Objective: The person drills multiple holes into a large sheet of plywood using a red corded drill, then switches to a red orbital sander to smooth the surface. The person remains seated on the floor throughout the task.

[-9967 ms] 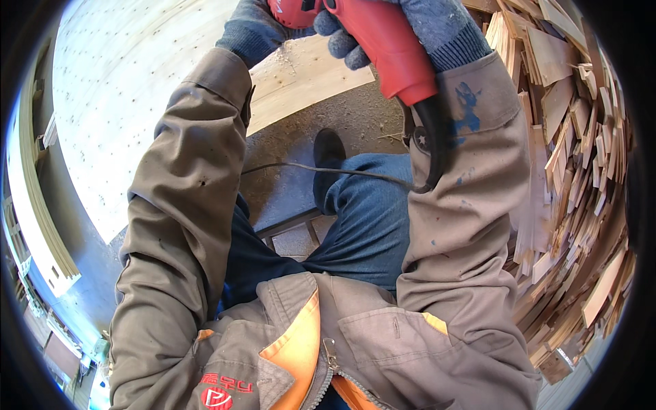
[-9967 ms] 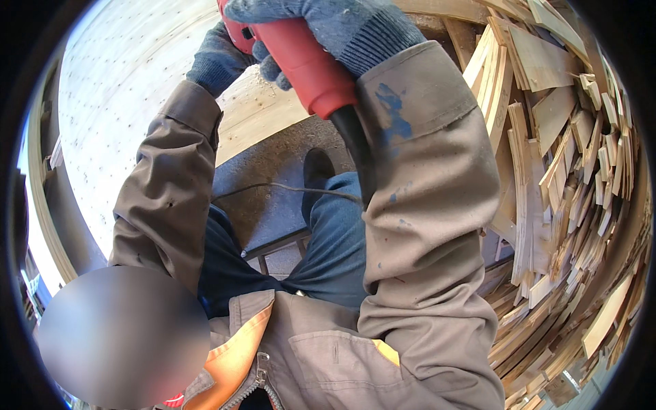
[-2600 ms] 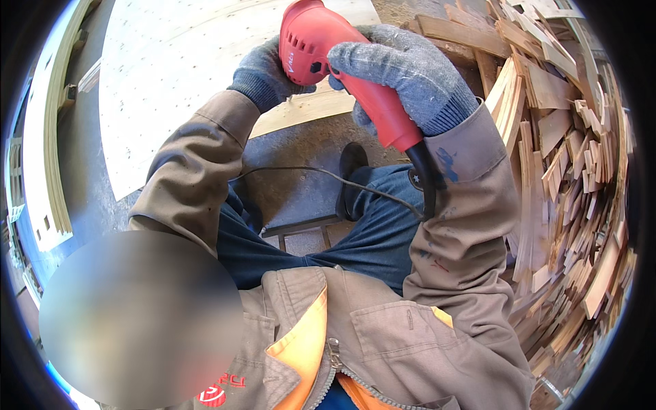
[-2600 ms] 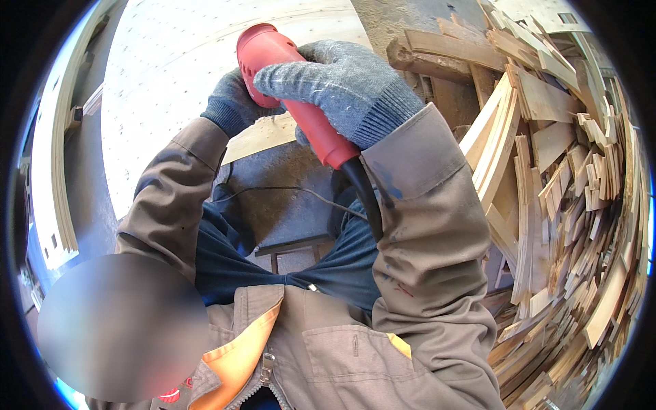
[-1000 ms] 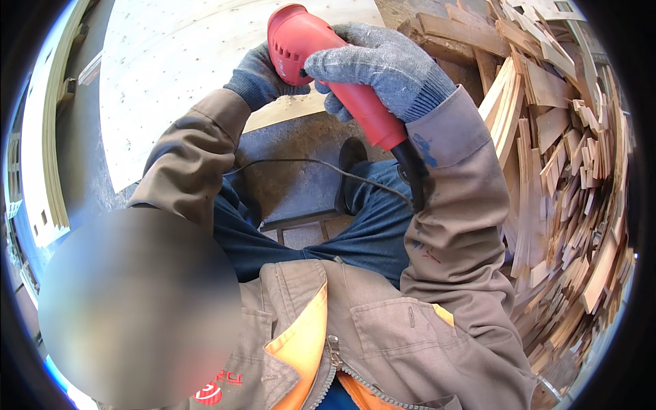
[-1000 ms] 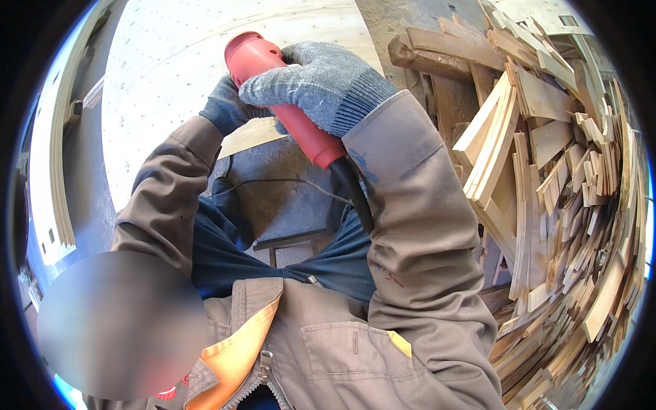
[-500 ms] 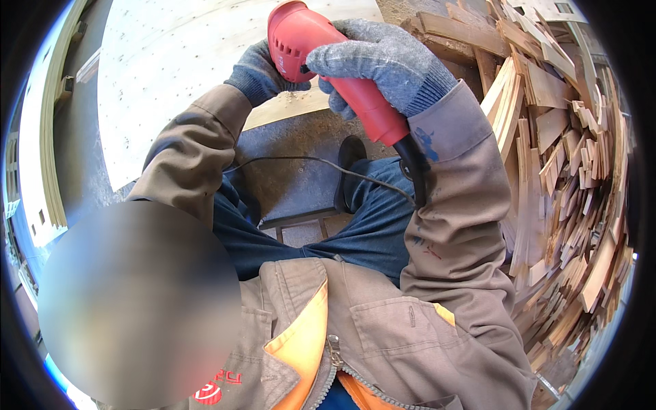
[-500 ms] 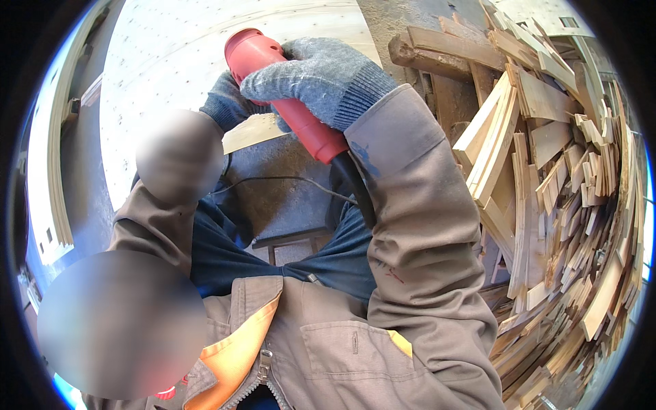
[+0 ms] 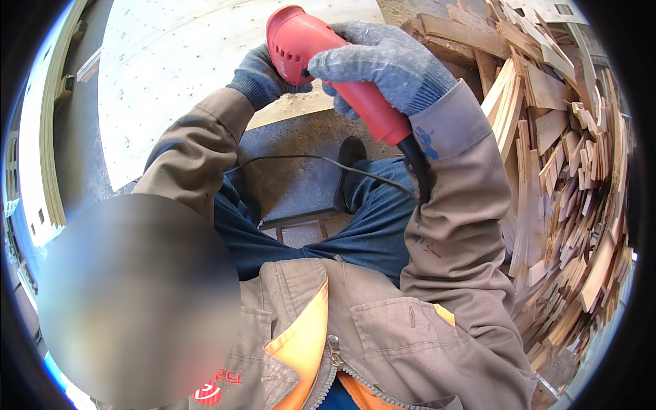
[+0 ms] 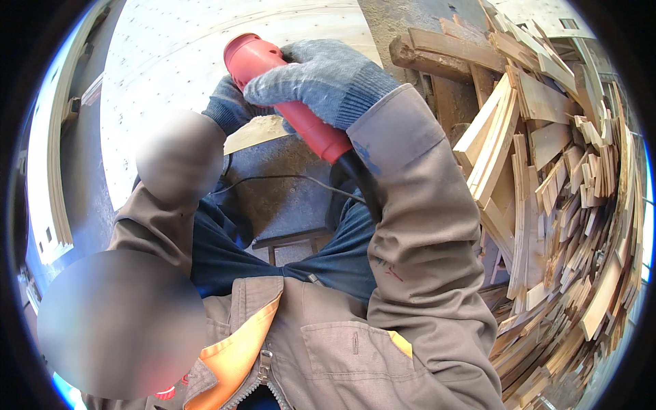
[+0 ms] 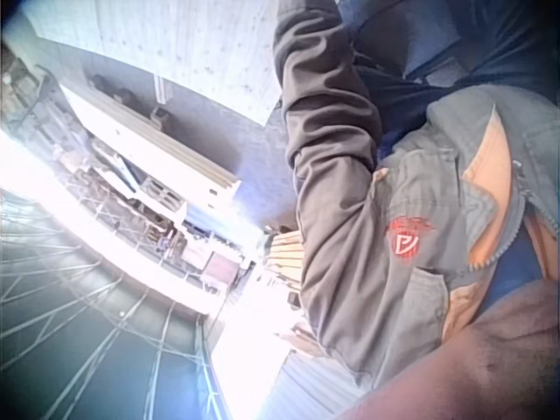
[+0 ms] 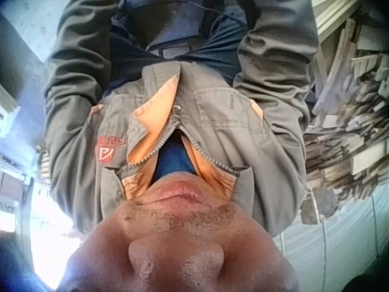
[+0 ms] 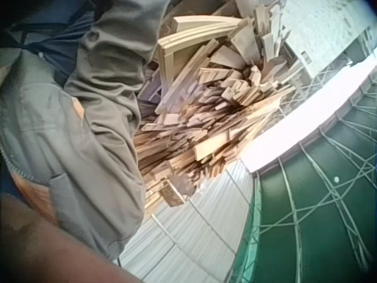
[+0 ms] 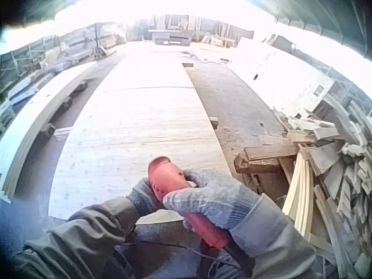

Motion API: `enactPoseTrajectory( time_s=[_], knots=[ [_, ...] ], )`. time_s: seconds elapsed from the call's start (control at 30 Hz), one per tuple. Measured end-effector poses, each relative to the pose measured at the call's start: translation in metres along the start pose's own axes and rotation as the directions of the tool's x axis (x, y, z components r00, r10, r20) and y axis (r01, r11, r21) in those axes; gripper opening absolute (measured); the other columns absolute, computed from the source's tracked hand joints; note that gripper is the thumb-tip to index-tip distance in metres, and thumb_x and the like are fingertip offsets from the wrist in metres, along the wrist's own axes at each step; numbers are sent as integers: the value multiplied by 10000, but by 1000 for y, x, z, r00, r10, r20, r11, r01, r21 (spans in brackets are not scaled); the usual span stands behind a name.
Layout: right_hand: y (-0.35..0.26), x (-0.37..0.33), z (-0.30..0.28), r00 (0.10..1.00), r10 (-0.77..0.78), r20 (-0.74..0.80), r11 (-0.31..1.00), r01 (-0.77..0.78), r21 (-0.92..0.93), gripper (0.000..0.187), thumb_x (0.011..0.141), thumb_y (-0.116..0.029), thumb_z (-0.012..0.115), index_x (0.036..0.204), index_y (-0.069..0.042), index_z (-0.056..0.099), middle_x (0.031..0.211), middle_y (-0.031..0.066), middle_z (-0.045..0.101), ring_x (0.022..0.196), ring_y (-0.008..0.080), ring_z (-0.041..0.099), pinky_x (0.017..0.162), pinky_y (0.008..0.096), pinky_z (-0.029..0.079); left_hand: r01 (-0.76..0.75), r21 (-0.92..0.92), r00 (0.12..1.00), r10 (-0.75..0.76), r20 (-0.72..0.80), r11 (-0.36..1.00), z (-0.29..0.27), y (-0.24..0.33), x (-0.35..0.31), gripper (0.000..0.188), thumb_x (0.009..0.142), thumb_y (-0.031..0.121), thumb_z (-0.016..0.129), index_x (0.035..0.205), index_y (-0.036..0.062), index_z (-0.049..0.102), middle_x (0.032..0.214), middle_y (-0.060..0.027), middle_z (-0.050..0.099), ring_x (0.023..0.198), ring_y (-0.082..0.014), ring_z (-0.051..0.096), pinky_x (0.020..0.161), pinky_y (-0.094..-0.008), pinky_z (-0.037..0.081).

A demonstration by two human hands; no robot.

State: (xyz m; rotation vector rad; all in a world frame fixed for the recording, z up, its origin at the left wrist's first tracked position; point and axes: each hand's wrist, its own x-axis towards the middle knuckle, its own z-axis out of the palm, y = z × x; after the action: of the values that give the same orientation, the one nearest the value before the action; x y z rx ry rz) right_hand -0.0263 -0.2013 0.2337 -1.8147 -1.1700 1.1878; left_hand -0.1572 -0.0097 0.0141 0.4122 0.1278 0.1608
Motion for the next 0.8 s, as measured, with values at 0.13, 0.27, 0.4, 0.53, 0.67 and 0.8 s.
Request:
enactPoseTrajectory(
  time_s=[0.13, 0.27, 0.4, 0.53, 0.67, 0.8],
  knots=[
    [-2, -4, 1, 1000, 20, 14, 994, -21, 109, 590, 857, -361, 788, 1295, -5, 612, 891, 97, 684, 684, 151, 678, 613, 281, 587, -17, 4, 996, 18, -82, 1000, 1, 1, -1, 481, 956, 98, 691, 1397, 4, 524, 1318, -222, 639, 1184, -395, 648, 966, -616, 572],
    [2, -4, 0, 999, 33, -6, 993, -32, 118, 592, 857, -357, 789, 1299, -5, 610, 891, 96, 685, 686, 151, 679, 616, 281, 588, -87, 338, 971, 155, -180, 937, 10, -8, 2, 459, 975, 109, 665, 1398, 2, 521, 1331, -228, 628, 1185, -411, 644, 952, -638, 572],
    [-2, -4, 1, 1000, 27, -5, 996, -26, 90, 609, 854, -359, 791, 1312, -4, 603, 888, 95, 685, 690, 151, 679, 622, 283, 590, -39, 89, 995, 47, -83, 995, -3, -1, 5, 467, 968, 108, 676, 1399, 9, 524, 1324, -216, 638, 1184, -398, 649, 959, -619, 575],
    [-4, -4, 1, 999, 40, 33, 991, -44, 128, 630, 849, -363, 794, 1327, -3, 596, 893, 96, 683, 698, 156, 680, 629, 287, 592, 64, -112, 998, -67, -21, 992, -5, 3, 3, 484, 961, 107, 688, 1406, 17, 520, 1331, -211, 639, 1194, -386, 647, 971, -603, 574],
    [0, 0, 1, 999, 3, 33, 993, -7, 115, 641, 846, -364, 795, 1336, -3, 591, 897, 99, 683, 703, 160, 681, 633, 292, 595, -40, 219, 988, 71, -137, 975, -2, -4, 2, 460, 985, 127, 655, 1411, 17, 517, 1358, -219, 619, 1211, -398, 634, 977, -617, 565],
    [-2, -2, 1, 998, 28, 47, 991, -34, 126, 656, 843, -373, 796, 1343, -5, 586, 894, 98, 682, 700, 161, 681, 631, 295, 596, -19, 39, 999, 21, -30, 999, -7, 0, 0, 435, 1007, 147, 619, 1409, 14, 519, 1362, -224, 614, 1212, -411, 629, 977, -634, 557]
  ],
)
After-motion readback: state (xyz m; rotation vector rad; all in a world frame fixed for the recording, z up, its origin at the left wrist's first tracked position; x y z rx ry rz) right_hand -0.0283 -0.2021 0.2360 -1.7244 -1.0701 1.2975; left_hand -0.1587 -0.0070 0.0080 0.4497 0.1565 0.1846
